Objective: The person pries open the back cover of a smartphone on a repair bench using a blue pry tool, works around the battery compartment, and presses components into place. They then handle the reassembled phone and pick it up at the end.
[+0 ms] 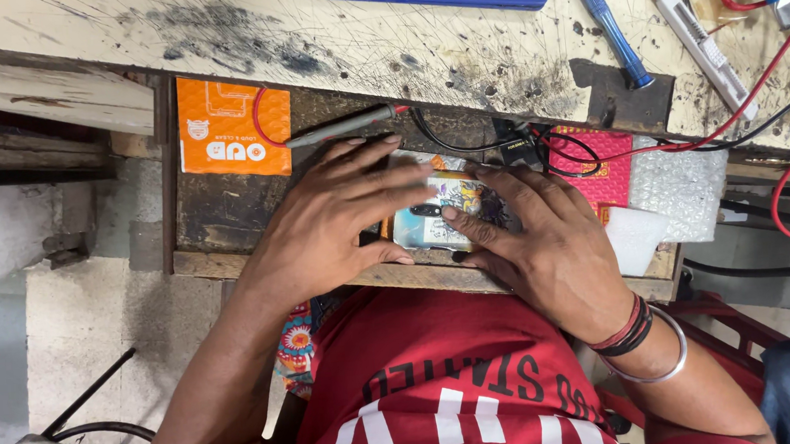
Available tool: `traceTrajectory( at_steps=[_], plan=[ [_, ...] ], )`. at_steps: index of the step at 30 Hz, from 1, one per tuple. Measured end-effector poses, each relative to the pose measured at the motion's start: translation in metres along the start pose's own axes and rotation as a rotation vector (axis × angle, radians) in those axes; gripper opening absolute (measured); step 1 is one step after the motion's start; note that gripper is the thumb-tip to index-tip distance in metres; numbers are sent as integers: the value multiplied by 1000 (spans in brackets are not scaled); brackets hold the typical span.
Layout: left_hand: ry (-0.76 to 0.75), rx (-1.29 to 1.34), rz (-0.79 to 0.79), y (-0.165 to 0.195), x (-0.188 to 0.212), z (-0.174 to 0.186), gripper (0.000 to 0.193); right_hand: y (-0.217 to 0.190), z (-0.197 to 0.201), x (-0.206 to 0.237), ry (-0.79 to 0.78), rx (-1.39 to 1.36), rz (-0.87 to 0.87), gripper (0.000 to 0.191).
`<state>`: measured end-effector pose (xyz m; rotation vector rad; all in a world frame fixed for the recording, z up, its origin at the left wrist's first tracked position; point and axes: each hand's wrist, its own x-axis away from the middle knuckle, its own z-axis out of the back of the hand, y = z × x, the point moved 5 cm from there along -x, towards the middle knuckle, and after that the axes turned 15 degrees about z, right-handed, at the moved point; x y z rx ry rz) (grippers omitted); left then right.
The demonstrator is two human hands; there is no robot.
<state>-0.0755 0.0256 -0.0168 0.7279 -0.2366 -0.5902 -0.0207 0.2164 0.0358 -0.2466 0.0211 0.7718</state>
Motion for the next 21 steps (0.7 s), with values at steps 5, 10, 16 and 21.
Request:
traceTrajectory(
  at_steps=[5,10,16,21],
  plan=[
    [20,-31,-25,2,6,2,50,-5,-1,1,-11,9,19,61],
    [62,-148,-30,12,11,6,48,-12,-4,6,-23,128,39,59],
    [58,-234,-19,16,11,5,55,-19,-15,10,-125,377,187,59],
    [64,-206,-42,17,11,2,60,-10,-12,12,-99,281,232,60]
  ],
)
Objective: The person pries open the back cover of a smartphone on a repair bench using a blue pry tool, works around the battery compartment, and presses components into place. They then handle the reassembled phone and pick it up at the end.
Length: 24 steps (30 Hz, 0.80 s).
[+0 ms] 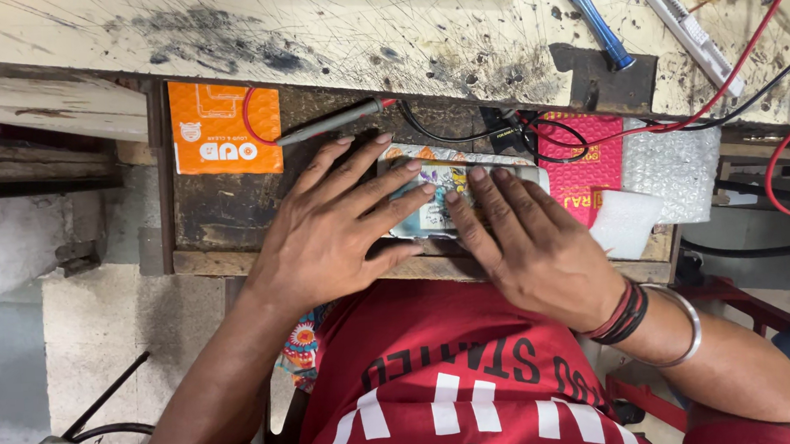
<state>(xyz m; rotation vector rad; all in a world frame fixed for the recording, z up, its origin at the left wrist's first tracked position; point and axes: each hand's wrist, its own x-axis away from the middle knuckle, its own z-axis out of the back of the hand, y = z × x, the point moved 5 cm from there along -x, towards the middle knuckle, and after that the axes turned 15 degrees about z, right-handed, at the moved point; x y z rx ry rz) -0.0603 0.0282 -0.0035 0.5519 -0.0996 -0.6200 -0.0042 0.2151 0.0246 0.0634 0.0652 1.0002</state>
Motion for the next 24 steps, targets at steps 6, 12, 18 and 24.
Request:
traceTrajectory(
  at_steps=[6,12,18,24],
  plan=[
    [56,-56,-14,6,0,0,58,8,3,4,63,-57,-51,60],
    [97,-68,2,7,-4,0,49,14,5,6,130,-90,-95,55],
    [175,-77,13,9,-8,-3,45,20,13,10,234,-56,-175,48],
    [278,41,-24,17,-9,5,41,19,18,16,384,-77,-221,40]
  ],
)
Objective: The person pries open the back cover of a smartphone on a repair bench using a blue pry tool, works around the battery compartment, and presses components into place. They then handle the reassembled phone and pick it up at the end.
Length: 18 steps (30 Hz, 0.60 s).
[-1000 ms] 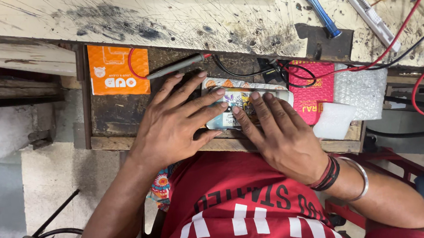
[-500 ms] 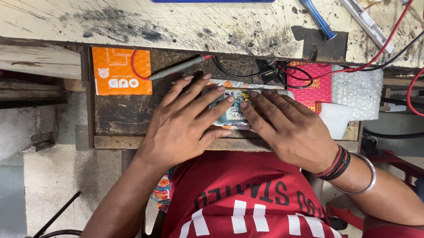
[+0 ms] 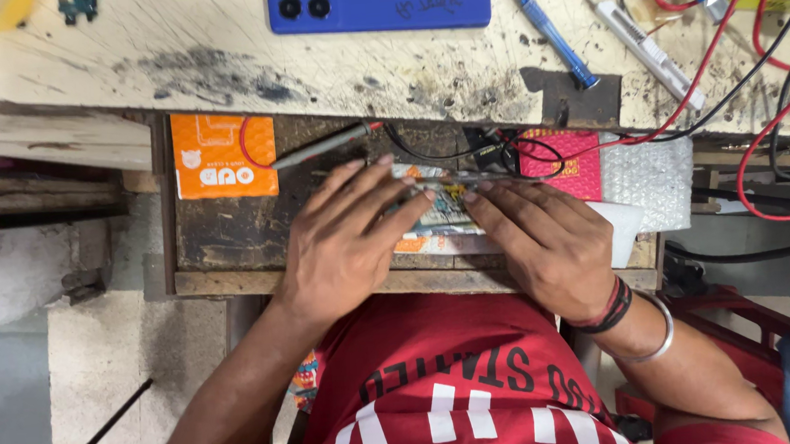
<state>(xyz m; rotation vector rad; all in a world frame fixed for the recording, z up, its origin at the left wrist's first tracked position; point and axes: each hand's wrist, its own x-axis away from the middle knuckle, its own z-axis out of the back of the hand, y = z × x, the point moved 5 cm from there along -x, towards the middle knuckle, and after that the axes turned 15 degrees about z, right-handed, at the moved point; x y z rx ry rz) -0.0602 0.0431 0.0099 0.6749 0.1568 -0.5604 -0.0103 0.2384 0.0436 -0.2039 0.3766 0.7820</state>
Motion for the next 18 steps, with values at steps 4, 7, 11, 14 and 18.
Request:
traceTrajectory(
  at_steps=[4,7,11,14,18],
  plan=[
    [73,484,149,4,2,9,49,2,6,11,119,-233,-121,37],
    [-54,839,254,10,6,-2,45,2,4,20,220,-496,-240,27],
    [-129,823,394,16,14,-20,15,2,-6,25,314,-658,-356,25],
    [-71,940,493,12,18,-24,16,5,-13,30,234,-620,-453,29],
    [12,834,489,9,20,-20,14,7,-22,36,182,-645,-500,22]
  ],
)
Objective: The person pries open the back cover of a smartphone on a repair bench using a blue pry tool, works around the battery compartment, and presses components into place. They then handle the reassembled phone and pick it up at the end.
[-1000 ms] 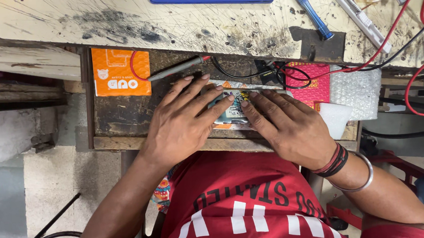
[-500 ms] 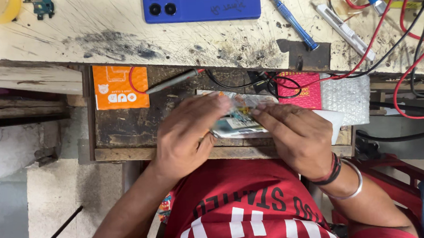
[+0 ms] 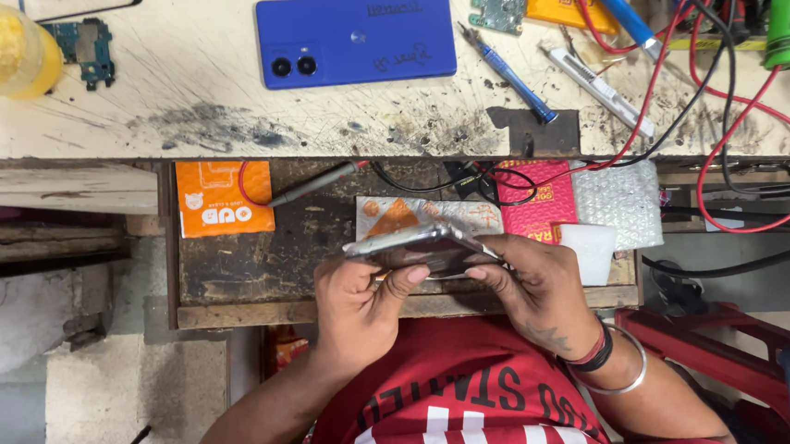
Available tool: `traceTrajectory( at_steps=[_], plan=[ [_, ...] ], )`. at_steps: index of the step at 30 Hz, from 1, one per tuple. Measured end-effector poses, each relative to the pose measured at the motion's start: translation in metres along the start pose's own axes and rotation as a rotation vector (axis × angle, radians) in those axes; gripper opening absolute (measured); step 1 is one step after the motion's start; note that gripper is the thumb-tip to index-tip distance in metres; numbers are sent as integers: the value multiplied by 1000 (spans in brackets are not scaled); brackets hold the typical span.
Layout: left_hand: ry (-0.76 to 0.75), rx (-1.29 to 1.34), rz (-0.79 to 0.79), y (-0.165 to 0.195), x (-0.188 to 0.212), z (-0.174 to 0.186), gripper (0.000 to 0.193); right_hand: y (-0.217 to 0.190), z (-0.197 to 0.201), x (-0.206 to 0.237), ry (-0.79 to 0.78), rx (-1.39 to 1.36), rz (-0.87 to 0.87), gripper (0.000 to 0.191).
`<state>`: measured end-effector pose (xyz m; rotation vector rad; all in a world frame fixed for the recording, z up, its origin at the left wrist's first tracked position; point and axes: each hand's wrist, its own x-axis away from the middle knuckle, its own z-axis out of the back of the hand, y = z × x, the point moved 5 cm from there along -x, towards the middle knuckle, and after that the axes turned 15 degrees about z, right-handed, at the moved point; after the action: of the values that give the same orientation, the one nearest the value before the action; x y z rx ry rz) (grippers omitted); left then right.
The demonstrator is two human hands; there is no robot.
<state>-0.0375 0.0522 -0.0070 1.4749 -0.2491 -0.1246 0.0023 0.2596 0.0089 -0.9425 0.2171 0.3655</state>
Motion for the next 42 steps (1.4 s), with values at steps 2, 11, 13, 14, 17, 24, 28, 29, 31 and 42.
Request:
traceTrajectory(
  at_steps=[2,11,13,14,17,24,28,29,31,42],
  plan=[
    [7,-16,-57,2,3,-1,14,2,-2,2,32,-16,2,21],
    [23,-37,-87,-3,6,-6,13,1,-13,4,36,-150,-30,26],
    [24,-5,-56,-5,7,-4,17,1,-14,3,-16,-111,-45,26],
    [24,8,-41,-5,7,-4,19,1,-14,2,-31,-90,-54,23],
    [-33,71,94,-10,6,-4,18,3,-14,2,-30,-112,-94,19],
    [-129,184,183,-4,-2,-8,20,14,-22,7,-65,-433,-274,19],
    [-210,374,265,-15,-2,-10,25,14,-25,10,-95,-585,-299,22],
    [-229,430,288,-19,-3,-10,26,14,-26,11,-108,-633,-308,24],
    [-213,455,199,-20,-4,-2,22,12,-26,12,-114,-713,-285,31],
    [894,207,-533,60,58,174,26,31,8,49,107,-635,-163,36]
  ],
)
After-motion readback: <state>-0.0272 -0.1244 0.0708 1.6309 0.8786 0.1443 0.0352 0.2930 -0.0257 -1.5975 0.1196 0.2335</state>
